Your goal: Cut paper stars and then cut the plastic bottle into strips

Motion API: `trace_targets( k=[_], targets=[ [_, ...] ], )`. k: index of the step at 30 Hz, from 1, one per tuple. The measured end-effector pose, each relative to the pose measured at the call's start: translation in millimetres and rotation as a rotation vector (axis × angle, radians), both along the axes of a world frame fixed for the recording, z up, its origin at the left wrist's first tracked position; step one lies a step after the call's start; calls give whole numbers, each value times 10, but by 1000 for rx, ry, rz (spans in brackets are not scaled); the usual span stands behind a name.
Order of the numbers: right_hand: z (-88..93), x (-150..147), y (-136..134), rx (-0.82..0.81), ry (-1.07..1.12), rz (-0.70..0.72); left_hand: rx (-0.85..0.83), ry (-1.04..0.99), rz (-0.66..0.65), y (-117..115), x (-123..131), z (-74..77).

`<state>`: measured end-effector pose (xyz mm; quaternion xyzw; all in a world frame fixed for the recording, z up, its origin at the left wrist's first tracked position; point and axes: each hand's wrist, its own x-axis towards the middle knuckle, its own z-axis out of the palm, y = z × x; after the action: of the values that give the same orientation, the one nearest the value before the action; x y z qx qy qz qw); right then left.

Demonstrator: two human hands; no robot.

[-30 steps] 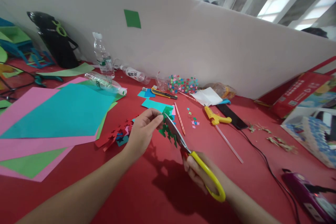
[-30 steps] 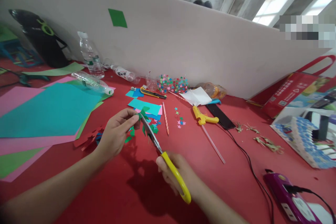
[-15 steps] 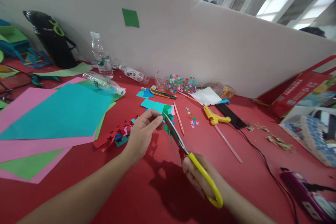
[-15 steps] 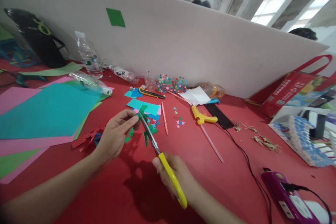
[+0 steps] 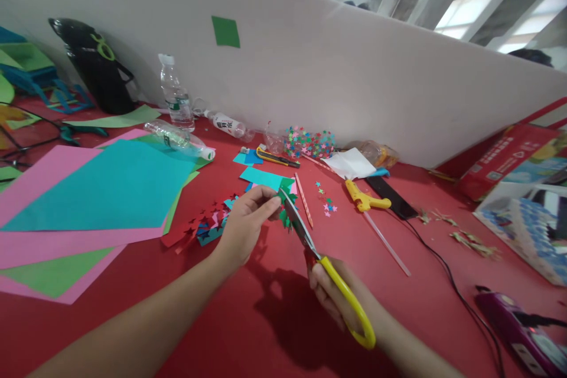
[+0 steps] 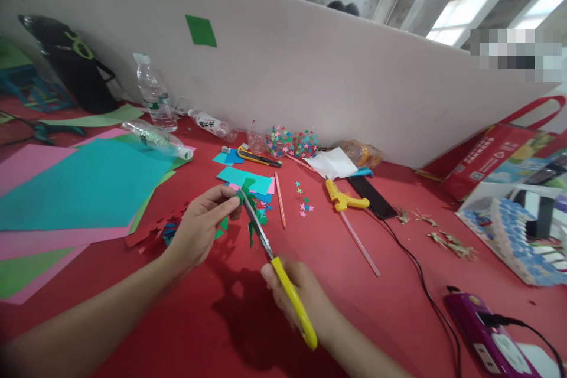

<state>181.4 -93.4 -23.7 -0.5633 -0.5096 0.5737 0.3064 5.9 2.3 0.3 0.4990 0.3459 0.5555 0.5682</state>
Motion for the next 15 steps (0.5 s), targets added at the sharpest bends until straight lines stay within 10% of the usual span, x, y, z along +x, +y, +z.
trace_targets(
  k=[15],
  targets=[
    [8, -41, 40, 42, 51, -62, -212, -230, -80, 9, 54, -31]
  ],
)
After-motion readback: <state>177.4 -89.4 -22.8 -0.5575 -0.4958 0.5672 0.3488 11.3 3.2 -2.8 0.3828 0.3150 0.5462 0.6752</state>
